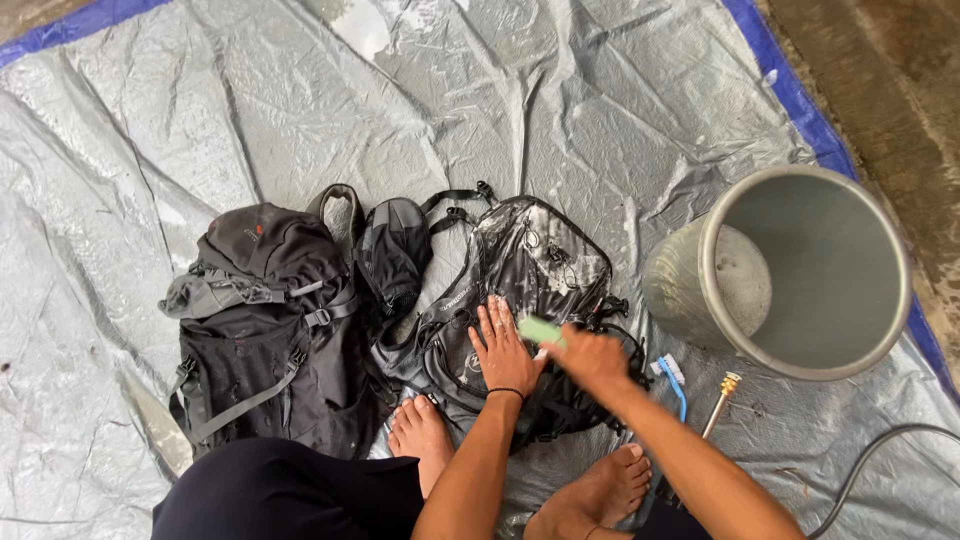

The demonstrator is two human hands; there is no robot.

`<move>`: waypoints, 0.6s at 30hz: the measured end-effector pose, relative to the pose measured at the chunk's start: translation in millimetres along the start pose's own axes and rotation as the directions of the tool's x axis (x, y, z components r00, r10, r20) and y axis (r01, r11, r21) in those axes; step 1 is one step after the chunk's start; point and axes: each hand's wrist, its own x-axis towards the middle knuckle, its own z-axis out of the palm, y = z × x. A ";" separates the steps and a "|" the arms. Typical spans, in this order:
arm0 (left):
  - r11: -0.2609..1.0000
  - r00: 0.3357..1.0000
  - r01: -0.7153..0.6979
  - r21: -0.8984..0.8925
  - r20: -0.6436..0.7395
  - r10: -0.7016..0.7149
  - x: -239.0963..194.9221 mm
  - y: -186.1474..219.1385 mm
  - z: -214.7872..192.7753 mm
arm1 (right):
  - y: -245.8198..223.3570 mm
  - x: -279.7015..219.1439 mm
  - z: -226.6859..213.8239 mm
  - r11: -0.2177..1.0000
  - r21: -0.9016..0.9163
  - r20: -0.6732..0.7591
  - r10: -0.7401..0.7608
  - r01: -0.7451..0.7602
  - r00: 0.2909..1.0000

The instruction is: The person scrubs a black backpack with a brush and soapy water on a tarp, repeatedly dipping the brush into a bucket and applying it to various parts of the bag.

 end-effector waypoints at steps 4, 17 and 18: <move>0.998 0.994 -0.052 -0.021 -0.093 0.050 -6.7 2.4 -2.0 | 35.9 29.0 -6.0 0.802 0.198 -0.061 0.584 -0.564 0.809; 0.983 0.969 -0.173 0.064 -0.168 0.182 4.8 0.0 -12.2 | 32.9 19.4 19.8 0.895 0.039 -0.245 0.440 -0.445 0.864; 0.986 0.976 -0.159 0.057 -0.143 0.165 4.1 0.3 -11.1 | 16.3 3.1 31.6 0.946 -0.148 -0.428 0.201 -0.287 0.881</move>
